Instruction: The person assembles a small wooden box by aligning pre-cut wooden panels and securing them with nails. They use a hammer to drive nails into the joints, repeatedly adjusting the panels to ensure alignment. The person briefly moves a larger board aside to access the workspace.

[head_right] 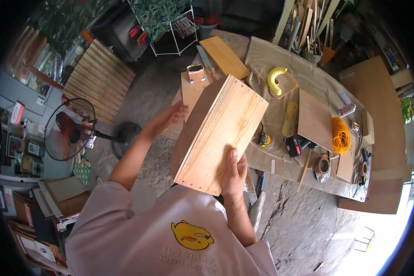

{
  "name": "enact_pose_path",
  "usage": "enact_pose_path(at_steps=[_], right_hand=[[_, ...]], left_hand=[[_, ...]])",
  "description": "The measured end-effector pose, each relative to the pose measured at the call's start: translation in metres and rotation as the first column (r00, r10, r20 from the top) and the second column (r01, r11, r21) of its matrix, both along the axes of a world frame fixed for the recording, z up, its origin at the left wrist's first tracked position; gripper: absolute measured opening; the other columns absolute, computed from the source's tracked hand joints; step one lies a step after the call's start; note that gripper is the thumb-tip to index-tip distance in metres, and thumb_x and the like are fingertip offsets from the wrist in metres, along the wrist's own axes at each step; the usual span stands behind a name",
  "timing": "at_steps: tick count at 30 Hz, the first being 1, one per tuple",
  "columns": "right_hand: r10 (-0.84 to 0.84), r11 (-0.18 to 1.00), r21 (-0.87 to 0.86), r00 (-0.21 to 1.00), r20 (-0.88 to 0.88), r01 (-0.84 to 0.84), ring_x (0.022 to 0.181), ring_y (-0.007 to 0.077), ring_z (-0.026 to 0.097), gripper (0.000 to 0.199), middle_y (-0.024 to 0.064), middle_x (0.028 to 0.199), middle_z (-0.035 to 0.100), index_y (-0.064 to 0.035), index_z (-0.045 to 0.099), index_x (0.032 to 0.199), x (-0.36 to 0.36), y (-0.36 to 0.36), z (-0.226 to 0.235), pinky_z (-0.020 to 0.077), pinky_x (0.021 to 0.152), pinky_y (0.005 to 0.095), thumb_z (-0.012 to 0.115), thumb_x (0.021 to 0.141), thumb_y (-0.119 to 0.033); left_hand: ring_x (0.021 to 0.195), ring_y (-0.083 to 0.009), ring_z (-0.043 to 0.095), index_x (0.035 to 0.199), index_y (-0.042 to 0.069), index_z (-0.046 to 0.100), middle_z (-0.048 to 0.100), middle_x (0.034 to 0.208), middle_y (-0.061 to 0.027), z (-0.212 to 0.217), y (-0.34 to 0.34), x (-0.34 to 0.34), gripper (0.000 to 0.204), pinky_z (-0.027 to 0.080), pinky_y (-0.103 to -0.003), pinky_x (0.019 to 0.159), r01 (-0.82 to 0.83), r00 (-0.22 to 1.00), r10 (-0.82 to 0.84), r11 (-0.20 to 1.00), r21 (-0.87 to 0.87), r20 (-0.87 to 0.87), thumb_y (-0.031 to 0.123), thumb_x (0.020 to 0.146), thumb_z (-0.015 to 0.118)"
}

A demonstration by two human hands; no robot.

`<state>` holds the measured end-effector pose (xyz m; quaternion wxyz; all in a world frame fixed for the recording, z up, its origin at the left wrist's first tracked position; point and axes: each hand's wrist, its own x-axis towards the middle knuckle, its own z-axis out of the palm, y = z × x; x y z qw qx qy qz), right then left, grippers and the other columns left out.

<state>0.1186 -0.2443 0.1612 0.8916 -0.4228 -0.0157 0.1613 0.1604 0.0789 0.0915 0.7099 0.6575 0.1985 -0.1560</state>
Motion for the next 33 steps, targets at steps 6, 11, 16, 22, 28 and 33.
enact_pose_path(at_steps=[6,11,16,22,28,33], right_hand=[[0.106,0.994,0.030,0.986,-0.129,-0.103,0.107,0.0159,0.067,0.049,0.0120,0.124,0.067,0.0047,0.049,0.140,0.032,-0.014,-0.006,0.0544,0.092,0.0304,0.050,0.109,-0.034],[0.249,0.962,0.183,0.926,-0.283,-0.203,0.088,0.0210,0.076,0.045,0.0130,0.110,0.074,0.0007,0.058,0.132,0.077,-0.018,-0.025,0.0641,0.077,0.0344,0.050,0.109,-0.037],[0.383,0.898,0.355,0.857,-0.345,-0.258,0.092,0.0232,0.075,0.042,0.0147,0.110,0.074,-0.0014,0.063,0.129,0.109,-0.011,-0.037,0.0634,0.078,0.0373,0.052,0.108,-0.036],[0.485,0.791,0.562,0.807,-0.337,-0.242,0.090,0.0264,0.075,0.052,0.0160,0.110,0.074,0.0016,0.061,0.129,0.116,0.005,-0.038,0.0628,0.079,0.0366,0.048,0.108,-0.044],[0.279,0.608,0.766,0.960,0.040,-0.208,0.130,0.0329,0.058,0.093,0.0134,0.147,0.057,-0.0048,0.045,0.151,0.043,0.022,-0.012,0.0476,0.108,0.0519,0.058,0.089,-0.073],[0.259,0.776,0.560,0.956,0.135,-0.289,0.130,0.0346,0.057,0.085,0.0156,0.145,0.056,-0.0030,0.044,0.149,0.045,0.004,-0.062,0.0470,0.108,0.0522,0.074,0.082,-0.045]], left_hand=[[0.133,-0.0213,0.055,0.148,0.006,0.049,0.056,0.147,-0.0088,-0.034,-0.053,-0.041,0.057,0.043,-0.039,0.112,-0.041,0.982,0.164,0.664,-0.747,0.091,0.048,0.110,0.039],[0.123,-0.0219,0.063,0.145,0.005,0.052,0.063,0.138,-0.0102,-0.026,-0.053,-0.053,0.053,0.050,-0.038,0.106,-0.100,0.978,0.210,0.459,-0.883,-0.002,0.041,0.108,0.045],[0.111,-0.0224,0.069,0.137,0.002,0.057,0.068,0.127,-0.0127,0.037,-0.053,-0.056,0.051,0.055,-0.038,0.098,-0.215,0.948,0.318,0.635,-0.742,-0.003,0.040,0.104,0.051],[0.107,-0.0245,0.071,0.135,0.004,0.058,0.068,0.124,-0.0148,0.093,-0.066,-0.074,0.055,0.057,-0.041,0.093,-0.291,0.937,0.335,0.609,-0.738,-0.093,0.047,0.101,0.051],[0.116,-0.0288,0.068,0.142,0.008,0.055,0.066,0.132,-0.0130,0.108,-0.098,-0.093,0.064,0.053,-0.048,0.098,-0.367,0.909,0.363,0.460,-0.808,-0.206,0.056,0.101,0.044],[0.117,-0.0302,0.068,0.143,0.009,0.058,0.067,0.135,-0.0131,0.110,-0.114,-0.111,0.065,0.053,-0.048,0.098,-0.407,0.889,0.398,0.456,-0.791,-0.228,0.056,0.101,0.045]])
